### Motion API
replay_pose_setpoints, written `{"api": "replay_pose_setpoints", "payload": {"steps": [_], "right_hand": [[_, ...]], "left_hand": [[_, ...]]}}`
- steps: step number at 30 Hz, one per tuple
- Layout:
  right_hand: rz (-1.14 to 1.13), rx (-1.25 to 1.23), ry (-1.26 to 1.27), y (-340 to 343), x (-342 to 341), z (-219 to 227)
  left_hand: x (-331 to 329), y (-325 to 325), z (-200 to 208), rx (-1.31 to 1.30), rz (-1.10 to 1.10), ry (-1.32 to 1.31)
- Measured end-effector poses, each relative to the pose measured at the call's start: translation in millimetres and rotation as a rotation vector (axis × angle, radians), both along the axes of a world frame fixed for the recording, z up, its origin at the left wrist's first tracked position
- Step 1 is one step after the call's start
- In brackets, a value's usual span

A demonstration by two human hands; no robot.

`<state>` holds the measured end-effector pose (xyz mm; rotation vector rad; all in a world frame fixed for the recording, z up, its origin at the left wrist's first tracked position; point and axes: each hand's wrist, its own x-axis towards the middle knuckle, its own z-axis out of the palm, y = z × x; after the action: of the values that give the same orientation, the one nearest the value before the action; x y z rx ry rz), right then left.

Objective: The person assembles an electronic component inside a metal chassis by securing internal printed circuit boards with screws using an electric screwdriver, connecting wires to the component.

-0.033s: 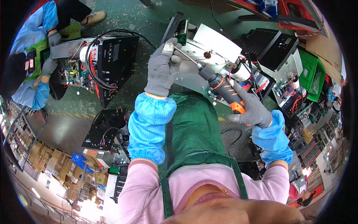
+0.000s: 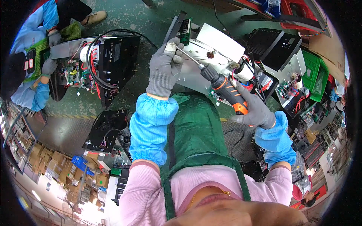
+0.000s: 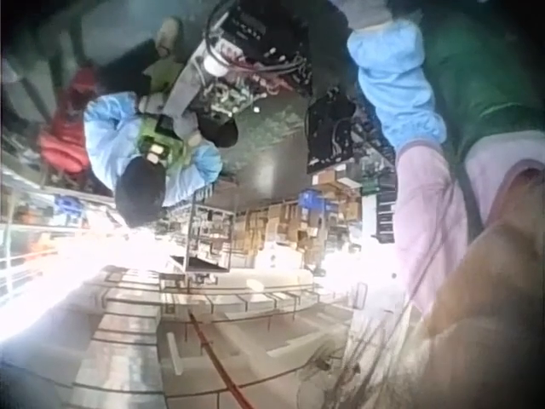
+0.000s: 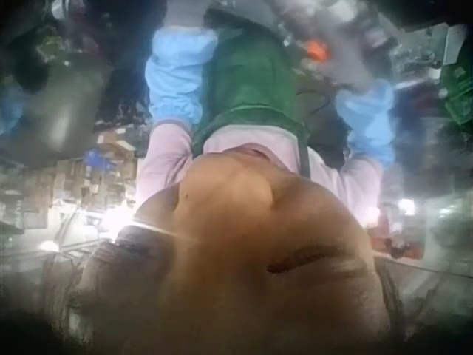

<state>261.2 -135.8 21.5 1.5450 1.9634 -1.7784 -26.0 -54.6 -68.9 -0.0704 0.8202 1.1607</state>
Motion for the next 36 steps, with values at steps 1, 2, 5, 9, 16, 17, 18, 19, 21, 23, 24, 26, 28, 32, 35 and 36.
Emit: {"api": "replay_pose_setpoints", "payload": {"steps": [1, 2, 5, 9, 16, 17, 18, 19, 21, 23, 24, 26, 28, 32, 35, 36], "right_hand": [[-0.022, -0.004, 0.007, -3.8, -4.5, -2.5], [-0.043, -0.007, 0.013, -6.8, -9.9, -4.3], [-0.097, -0.076, 0.056, -14.2, -29.7, -3.8], [-0.139, -0.085, 0.037, -25.9, -48.3, -17.3], [0.032, 0.127, -0.016, -16.3, -53.5, -52.6], [0.024, 0.116, 0.003, -13.6, -54.4, -58.9], [0.012, 0.095, 0.013, -10.6, -56.1, -62.6], [0.019, 0.111, 0.011, -7.0, -59.7, -61.8], [-0.033, -0.113, -0.036, 0.7, -68.1, -58.7], [0.066, 0.026, 0.032, 3.9, -63.8, -66.7], [0.067, 0.027, 0.054, 6.5, -63.2, -69.3], [0.088, 0.044, 0.093, 12.7, -69.0, -73.2], [0.048, -0.056, -0.023, 18.1, -81.8, -65.1], [0.208, 0.216, 0.071, 25.7, -69.9, -92.6], [0.164, 0.192, 0.039, 27.5, -72.8, -103.5], [0.153, 0.167, 0.039, 29.9, -78.6, -103.6]], "left_hand": [[-5.0, -2.1, -0.8, -0.001, 0.001, -0.008], [-10.6, -4.4, -2.3, 0.018, -0.006, -0.029], [-28.0, -11.9, -8.2, 0.062, -0.022, -0.039], [-47.8, -21.8, -20.9, 0.129, -0.026, -0.093], [-66.7, -35.5, -47.0, 0.279, 0.054, 0.05], [-68.8, -36.7, -48.8, 0.297, 0.064, 0.049], [-70.8, -38.4, -48.2, 0.312, 0.082, 0.066], [-71.9, -40.9, -50.8, 0.323, 0.098, 0.08], [-75.5, -46.6, -56.5, 0.392, 0.119, 0.147], [-81.4, -49.1, -59.2, 0.437, 0.042, 0.327], [-80.7, -48.8, -67.8, 0.502, 0.071, 0.338], [-84.0, -51.2, -72.4, 0.512, 0.15, 0.194], [-87.8, -51.6, -79.1, 0.497, 0.242, -0.184], [-87.1, -45.0, -96.9, 0.53, 0.296, -0.443], [-89.8, -48.9, -102.1, 0.518, 0.33, -0.348], [-90.7, -49.9, -101.7, 0.507, 0.335, -0.345]]}}
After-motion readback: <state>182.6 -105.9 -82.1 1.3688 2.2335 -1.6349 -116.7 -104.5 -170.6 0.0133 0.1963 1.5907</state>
